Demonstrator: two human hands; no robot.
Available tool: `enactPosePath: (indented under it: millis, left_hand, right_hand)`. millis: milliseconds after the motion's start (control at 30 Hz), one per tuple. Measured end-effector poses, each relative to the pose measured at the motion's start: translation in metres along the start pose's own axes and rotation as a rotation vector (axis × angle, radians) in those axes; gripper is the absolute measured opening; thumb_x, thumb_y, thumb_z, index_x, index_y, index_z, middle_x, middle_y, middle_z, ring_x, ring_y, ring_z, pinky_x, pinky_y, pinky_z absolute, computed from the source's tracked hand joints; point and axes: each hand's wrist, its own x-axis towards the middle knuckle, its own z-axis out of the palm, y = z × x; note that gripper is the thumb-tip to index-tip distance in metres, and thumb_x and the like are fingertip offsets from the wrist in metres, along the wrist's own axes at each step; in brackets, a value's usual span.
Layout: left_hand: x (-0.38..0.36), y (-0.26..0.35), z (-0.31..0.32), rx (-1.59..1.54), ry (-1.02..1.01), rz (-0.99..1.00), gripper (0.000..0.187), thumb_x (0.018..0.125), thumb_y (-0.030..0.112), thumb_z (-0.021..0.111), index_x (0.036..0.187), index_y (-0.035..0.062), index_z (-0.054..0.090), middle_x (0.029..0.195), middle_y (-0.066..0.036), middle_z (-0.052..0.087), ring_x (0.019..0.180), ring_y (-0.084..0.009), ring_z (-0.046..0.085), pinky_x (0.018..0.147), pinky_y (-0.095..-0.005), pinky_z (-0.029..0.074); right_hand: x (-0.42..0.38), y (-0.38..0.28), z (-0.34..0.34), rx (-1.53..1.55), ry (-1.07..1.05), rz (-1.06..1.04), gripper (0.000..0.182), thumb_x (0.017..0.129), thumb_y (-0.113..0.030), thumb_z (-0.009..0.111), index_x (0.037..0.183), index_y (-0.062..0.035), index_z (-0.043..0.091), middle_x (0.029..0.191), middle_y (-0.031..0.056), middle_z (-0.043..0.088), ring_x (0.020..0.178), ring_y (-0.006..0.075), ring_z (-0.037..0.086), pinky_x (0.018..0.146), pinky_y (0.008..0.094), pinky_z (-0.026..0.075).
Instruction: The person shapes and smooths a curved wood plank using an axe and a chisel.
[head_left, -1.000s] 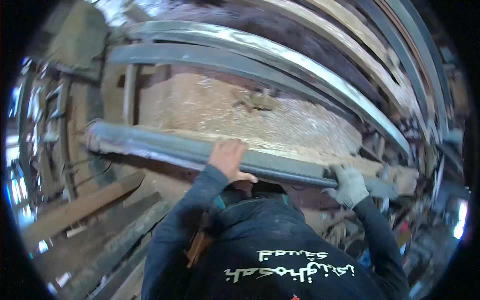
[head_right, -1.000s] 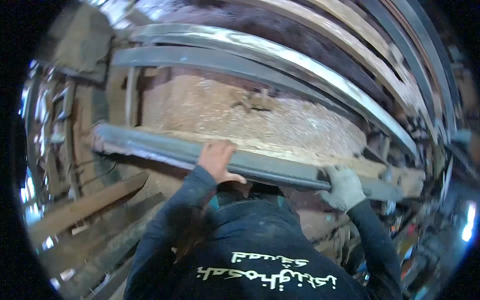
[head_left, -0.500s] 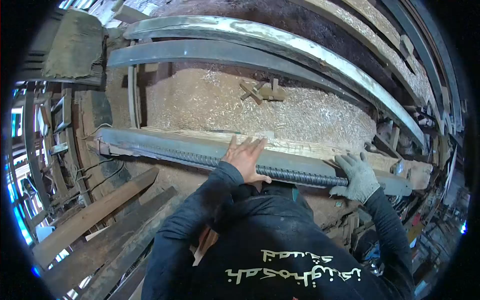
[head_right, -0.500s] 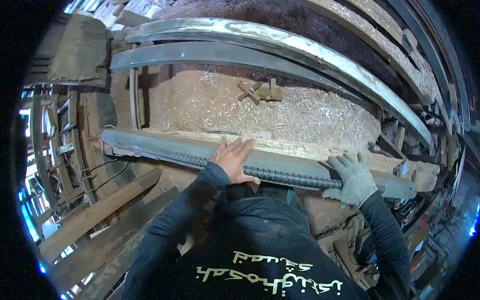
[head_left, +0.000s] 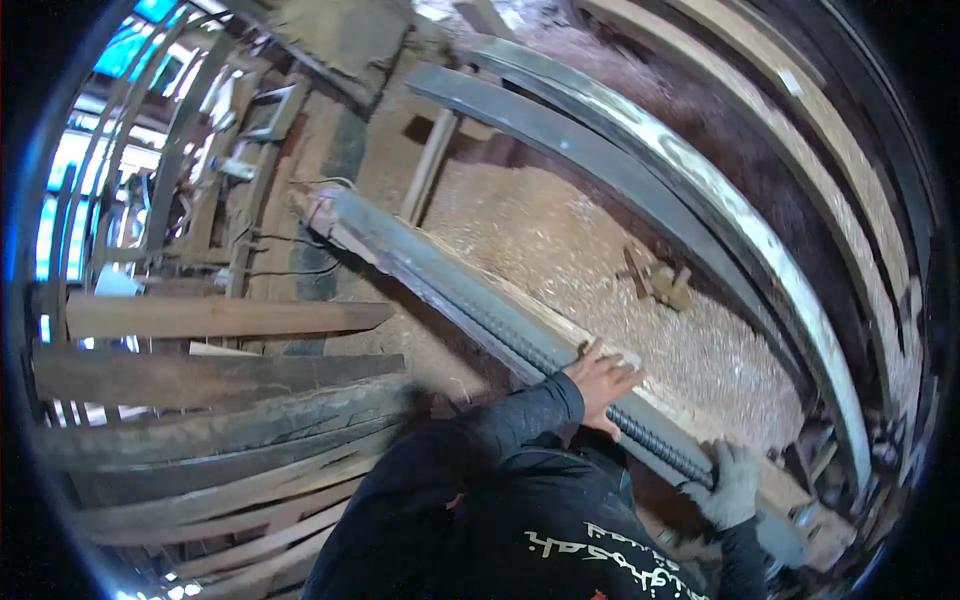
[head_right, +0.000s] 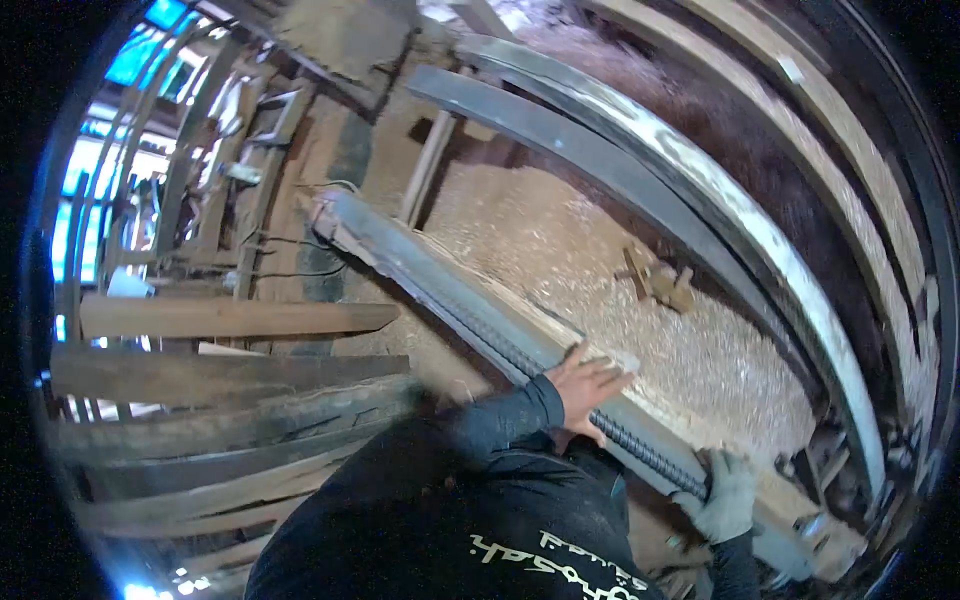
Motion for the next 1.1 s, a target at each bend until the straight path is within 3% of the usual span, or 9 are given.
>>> enactPosePath:
  millis: [133,300,400,533,600,933,1000,1033,1100]
  left_hand:
    - [0.0,-0.004,0.008,-0.05,0.199,0.127,0.133,0.07,0.09,0.071,0.168,0.0089,0.033,0.161,-0.018,0.051,0.153,-0.0384,0.042,0.126,-0.0754,0.013]
    - [-0.021,0.005,-0.005,-0.069,0.439,0.045,0.114,0.075,0.079,0.077,0.159,0.0081,0.047,0.161,-0.018,0.051,0.155,-0.0402,0.04,0.125,-0.0737,0.014]
    - [-0.049,0.013,-0.015,-0.116,0.617,-0.067,0.105,0.076,0.071,0.083,0.151,0.0039,0.054,0.155,-0.02,0.055,0.151,-0.0424,0.044,0.125,-0.0729,0.016]
    - [-0.07,0.02,0.002,-0.073,0.705,-0.234,0.094,0.089,0.066,0.075,0.154,0.0018,0.052,0.16,-0.024,0.052,0.153,-0.045,0.042,0.127,-0.071,0.014]
    - [-0.066,0.031,0.001,-0.097,0.7,-0.234,0.089,0.094,0.06,0.07,0.158,0.0021,0.049,0.163,-0.024,0.049,0.155,-0.0448,0.04,0.128,-0.0694,0.012]
    - [0.026,0.062,-0.056,-0.096,0.623,0.258,0.076,0.098,0.04,0.068,0.16,0.0021,0.046,0.167,-0.024,0.044,0.158,-0.0468,0.035,0.129,-0.0671,0.011]
    - [0.032,0.058,-0.064,-0.055,0.581,0.359,0.075,0.099,0.039,0.067,0.161,0.0021,0.046,0.167,-0.024,0.044,0.158,-0.0451,0.034,0.13,-0.0658,0.012]
    - [0.033,0.055,-0.065,-0.054,0.582,0.403,0.074,0.099,0.039,0.067,0.16,0.0019,0.046,0.167,-0.024,0.045,0.159,-0.0447,0.034,0.13,-0.0651,0.012]
    - [0.03,0.054,-0.069,-0.057,0.582,0.51,0.071,0.1,0.035,0.067,0.159,0.0013,0.048,0.166,-0.023,0.046,0.158,-0.044,0.036,0.13,-0.0632,0.015]
  right_hand:
    - [0.033,-0.057,-0.004,0.088,0.023,-0.048,0.07,0.075,-0.037,0.089,0.131,-0.0026,0.065,0.122,0.023,0.066,0.115,0.0437,0.062,0.1,0.0529,0.05]
    - [0.061,-0.067,-0.004,0.133,0.064,-0.127,0.061,0.085,-0.04,0.082,0.132,-0.0055,0.065,0.121,0.02,0.068,0.114,0.0405,0.064,0.101,0.0512,0.05]
    - [0.066,-0.065,-0.022,0.213,-0.068,-0.074,0.057,0.09,-0.043,0.078,0.13,-0.0046,0.067,0.115,0.0196,0.072,0.109,0.0395,0.069,0.095,0.0509,0.054]
    - [0.062,-0.048,-0.019,0.243,-0.056,-0.056,0.042,0.096,-0.037,0.07,0.116,-0.0008,0.069,0.101,0.024,0.072,0.1,0.0414,0.071,0.091,0.0528,0.056]
    - [0.056,-0.038,-0.01,0.225,-0.044,0.01,0.04,0.094,-0.033,0.071,0.118,-0.0014,0.068,0.104,0.0235,0.071,0.103,0.0406,0.071,0.092,0.0527,0.056]
    - [-0.041,-0.044,-0.011,0.303,0.713,0.151,0.039,0.088,-0.025,0.076,0.119,-0.0038,0.067,0.112,0.0196,0.07,0.105,0.0407,0.069,0.094,0.0503,0.054]
    - [-0.074,-0.07,0.001,0.331,1.017,0.245,0.028,0.088,-0.022,0.077,0.108,-0.0047,0.068,0.106,0.0174,0.07,0.102,0.0399,0.069,0.091,0.0503,0.054]
    - [-0.087,-0.08,0.016,0.319,1.061,0.278,0.018,0.089,-0.021,0.078,0.097,-0.007,0.068,0.099,0.0161,0.07,0.097,0.0398,0.068,0.088,0.0508,0.053]
    - [-0.107,-0.107,0.056,0.439,1.149,0.456,0.018,0.092,-0.024,0.076,0.091,-0.0082,0.069,0.091,0.0156,0.068,0.093,0.041,0.067,0.085,0.0508,0.053]
